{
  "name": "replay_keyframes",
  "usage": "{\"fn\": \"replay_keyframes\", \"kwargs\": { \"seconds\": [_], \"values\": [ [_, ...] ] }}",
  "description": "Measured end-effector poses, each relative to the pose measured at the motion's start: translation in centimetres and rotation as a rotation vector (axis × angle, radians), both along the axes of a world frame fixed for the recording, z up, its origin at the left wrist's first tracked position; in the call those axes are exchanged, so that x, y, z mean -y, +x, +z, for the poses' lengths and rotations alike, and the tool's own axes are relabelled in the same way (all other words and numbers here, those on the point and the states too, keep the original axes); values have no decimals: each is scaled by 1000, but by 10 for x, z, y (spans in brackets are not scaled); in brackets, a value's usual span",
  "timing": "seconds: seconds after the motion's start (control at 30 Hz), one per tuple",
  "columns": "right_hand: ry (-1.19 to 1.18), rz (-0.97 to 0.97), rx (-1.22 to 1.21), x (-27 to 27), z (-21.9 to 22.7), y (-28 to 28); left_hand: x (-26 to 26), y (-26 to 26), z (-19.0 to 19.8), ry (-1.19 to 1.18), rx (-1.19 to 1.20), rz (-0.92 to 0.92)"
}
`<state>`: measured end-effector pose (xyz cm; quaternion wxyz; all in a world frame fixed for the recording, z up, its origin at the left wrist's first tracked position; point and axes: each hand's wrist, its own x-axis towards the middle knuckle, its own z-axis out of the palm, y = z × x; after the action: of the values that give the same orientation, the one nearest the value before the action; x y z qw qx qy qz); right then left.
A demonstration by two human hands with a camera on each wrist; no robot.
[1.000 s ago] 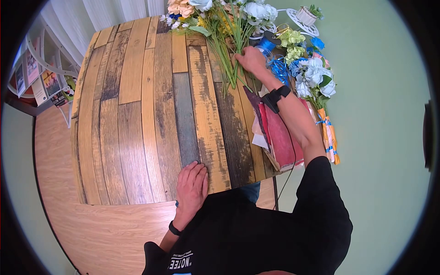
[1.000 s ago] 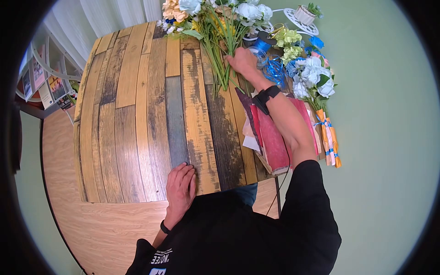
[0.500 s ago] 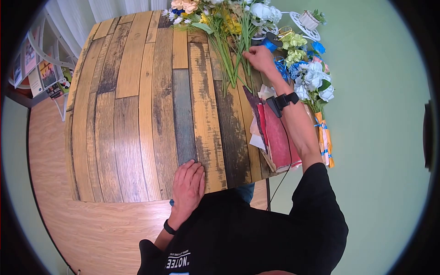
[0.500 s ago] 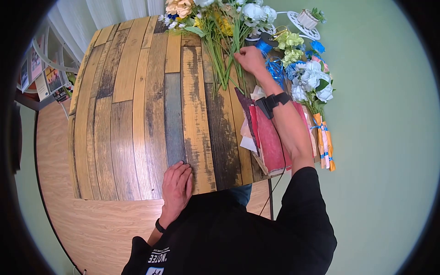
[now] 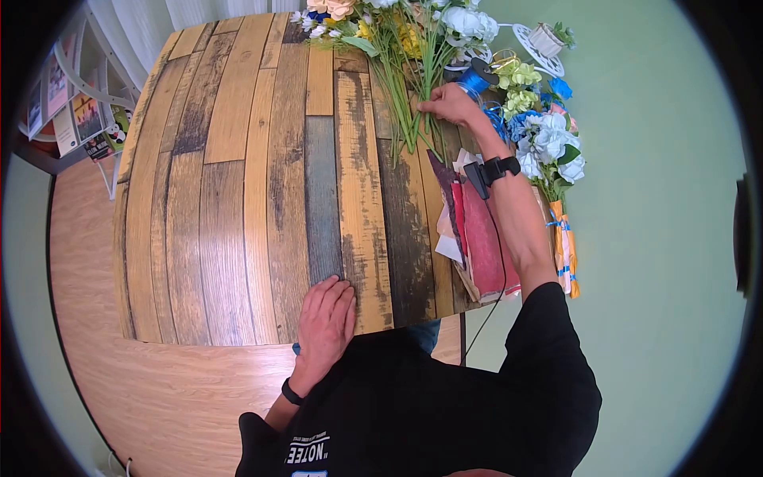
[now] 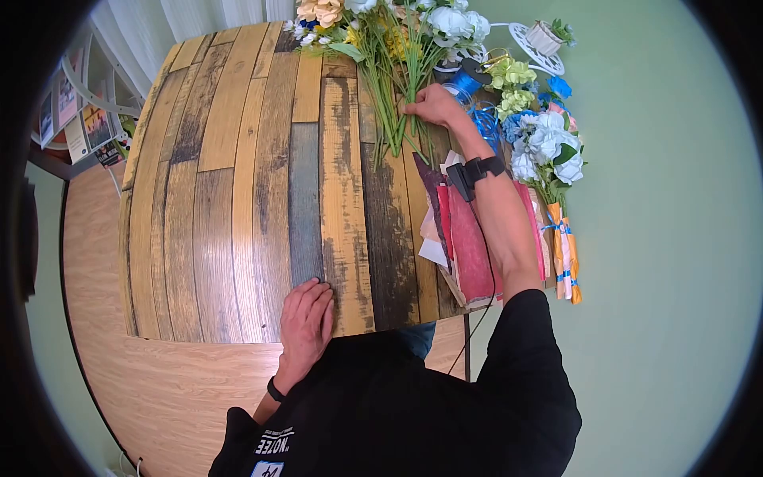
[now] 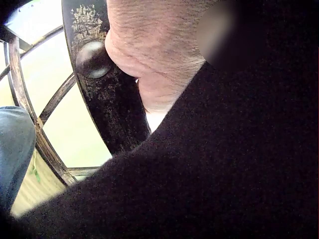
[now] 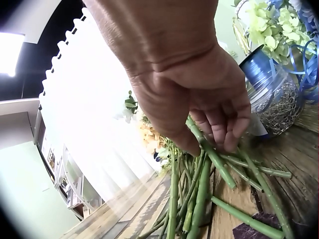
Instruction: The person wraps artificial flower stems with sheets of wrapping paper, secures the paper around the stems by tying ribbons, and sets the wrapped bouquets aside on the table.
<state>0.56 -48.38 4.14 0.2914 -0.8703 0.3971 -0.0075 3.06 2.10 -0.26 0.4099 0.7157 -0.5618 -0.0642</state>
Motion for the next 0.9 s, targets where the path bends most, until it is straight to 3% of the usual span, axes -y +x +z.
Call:
{"fn": "replay_keyframes", "kwargs": {
  "seconds": [0.07, 0.27, 0.4, 0.47, 0.5, 0.57, 0.9],
  "values": [
    [-165, 55, -93, 2, -5, 1, 0, -1, -1, 0, 0, 1],
    [-10, 1, 35, -2, -6, 2, -1, -1, -1, 1, 4, 4],
    [-101, 31, 73, -11, 2, 1, 0, -1, 0, 1, 1, 10],
    [-63, -62, 327, -20, 6, 2, 0, -1, -1, -3, -2, 11],
    [-64, -62, 327, -25, 11, 2, 0, -2, -1, -1, 2, 12],
    [419, -205, 596, -32, 22, 4, 0, -2, -1, 0, 5, 14],
    [441, -251, 774, -54, 62, 13, -1, -2, -3, -18, 16, 18]
  ]
}}
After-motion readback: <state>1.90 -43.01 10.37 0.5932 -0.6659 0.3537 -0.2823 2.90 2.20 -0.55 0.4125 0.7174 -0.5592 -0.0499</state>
